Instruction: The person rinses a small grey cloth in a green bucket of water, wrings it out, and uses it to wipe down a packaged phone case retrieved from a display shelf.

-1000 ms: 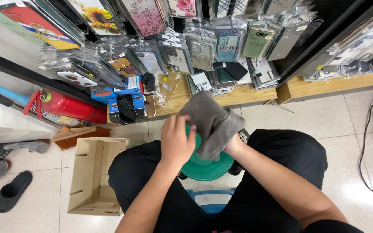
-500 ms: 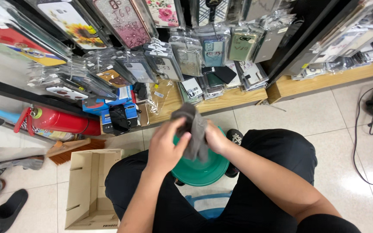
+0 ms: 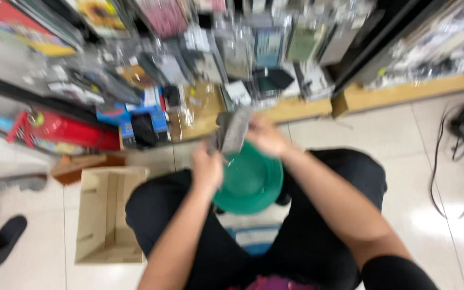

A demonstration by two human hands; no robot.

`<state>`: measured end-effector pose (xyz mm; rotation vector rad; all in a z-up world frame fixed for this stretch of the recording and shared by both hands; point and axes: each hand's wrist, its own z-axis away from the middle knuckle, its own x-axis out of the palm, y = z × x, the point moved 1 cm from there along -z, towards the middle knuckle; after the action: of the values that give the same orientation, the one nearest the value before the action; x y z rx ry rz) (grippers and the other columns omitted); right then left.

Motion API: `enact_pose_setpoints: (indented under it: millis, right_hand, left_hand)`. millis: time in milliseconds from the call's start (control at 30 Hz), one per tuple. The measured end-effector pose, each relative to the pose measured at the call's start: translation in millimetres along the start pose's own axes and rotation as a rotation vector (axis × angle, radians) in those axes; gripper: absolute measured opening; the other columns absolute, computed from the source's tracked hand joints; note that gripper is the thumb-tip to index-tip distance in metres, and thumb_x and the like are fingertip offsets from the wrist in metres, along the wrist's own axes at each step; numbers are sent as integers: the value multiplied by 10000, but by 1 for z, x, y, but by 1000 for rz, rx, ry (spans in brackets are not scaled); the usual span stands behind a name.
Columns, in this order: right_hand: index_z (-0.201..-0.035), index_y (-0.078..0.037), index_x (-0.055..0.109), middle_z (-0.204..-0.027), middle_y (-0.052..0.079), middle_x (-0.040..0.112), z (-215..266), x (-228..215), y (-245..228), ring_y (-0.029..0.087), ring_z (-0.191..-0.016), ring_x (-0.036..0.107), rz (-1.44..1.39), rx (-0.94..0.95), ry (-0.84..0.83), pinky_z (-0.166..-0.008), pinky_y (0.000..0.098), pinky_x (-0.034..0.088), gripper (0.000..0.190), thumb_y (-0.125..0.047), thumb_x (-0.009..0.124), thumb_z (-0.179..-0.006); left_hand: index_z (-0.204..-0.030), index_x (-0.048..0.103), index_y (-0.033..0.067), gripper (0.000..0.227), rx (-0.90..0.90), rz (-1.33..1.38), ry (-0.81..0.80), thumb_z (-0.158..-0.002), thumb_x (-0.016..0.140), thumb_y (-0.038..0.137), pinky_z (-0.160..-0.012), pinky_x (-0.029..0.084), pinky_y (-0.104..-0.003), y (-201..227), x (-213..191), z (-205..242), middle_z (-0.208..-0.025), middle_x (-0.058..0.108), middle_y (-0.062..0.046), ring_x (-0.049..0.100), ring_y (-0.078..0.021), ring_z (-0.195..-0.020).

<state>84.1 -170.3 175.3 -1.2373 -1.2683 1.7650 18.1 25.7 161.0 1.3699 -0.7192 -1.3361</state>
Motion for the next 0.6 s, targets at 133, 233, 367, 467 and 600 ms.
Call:
enact_pose_setpoints:
  millis: [133, 233, 367, 467, 600]
  right_hand:
    - [-1024, -184, 759, -909, -4, 719, -15, -35, 17, 125, -897, 703, -244, 303, 292, -807, 294, 596, 333, -194, 658, -706]
    - [-1201, -223, 694, -1211, 37, 674, -8, -22, 137, 252, -1206, 580, 106, 572, 448, -1022, 429, 466, 434, -514, 554, -912]
    - [-1384, -163, 563, -1433, 81, 501, 35, 13, 209, 299, -1399, 362, -53, 997, 195, -1197, 444, 216, 846, -815, 346, -891]
    - [-1395, -123, 548, -1475, 115, 464, 46, 12, 194, 309, -1414, 344, 82, 1051, 81, -1192, 447, 217, 954, -864, 248, -874]
    - [-1122, -63, 730, -945, 194, 731, 42, 3, 146, 340, -997, 693, 392, 971, -36, -919, 459, 521, 865, -776, 307, -878]
  left_hand:
    - [-984, 722, 87, 305, -115, 201, 156, -712, 584, 73, -488, 603, -357, 73, -51, -8, -796, 656, -107, 607, -197, -664]
    - [-834, 684, 121, 64, -5, 358, 204, -845, 621, 117, -380, 510, -321, 70, -65, -22, -623, 536, -91, 534, -183, -451]
    - [-838, 661, 129, 107, -46, 345, 239, -913, 647, 205, -394, 501, -284, 52, -76, -31, -609, 554, -105, 586, -180, -461]
    - [-913, 668, 149, 74, -47, 298, 282, -929, 648, 219, -452, 521, -290, 38, -91, -29, -683, 584, -106, 613, -185, -497]
    - [-923, 649, 112, 117, -5, 313, 252, -976, 584, 194, -526, 503, -258, 57, -103, -16, -596, 521, -85, 575, -147, -507]
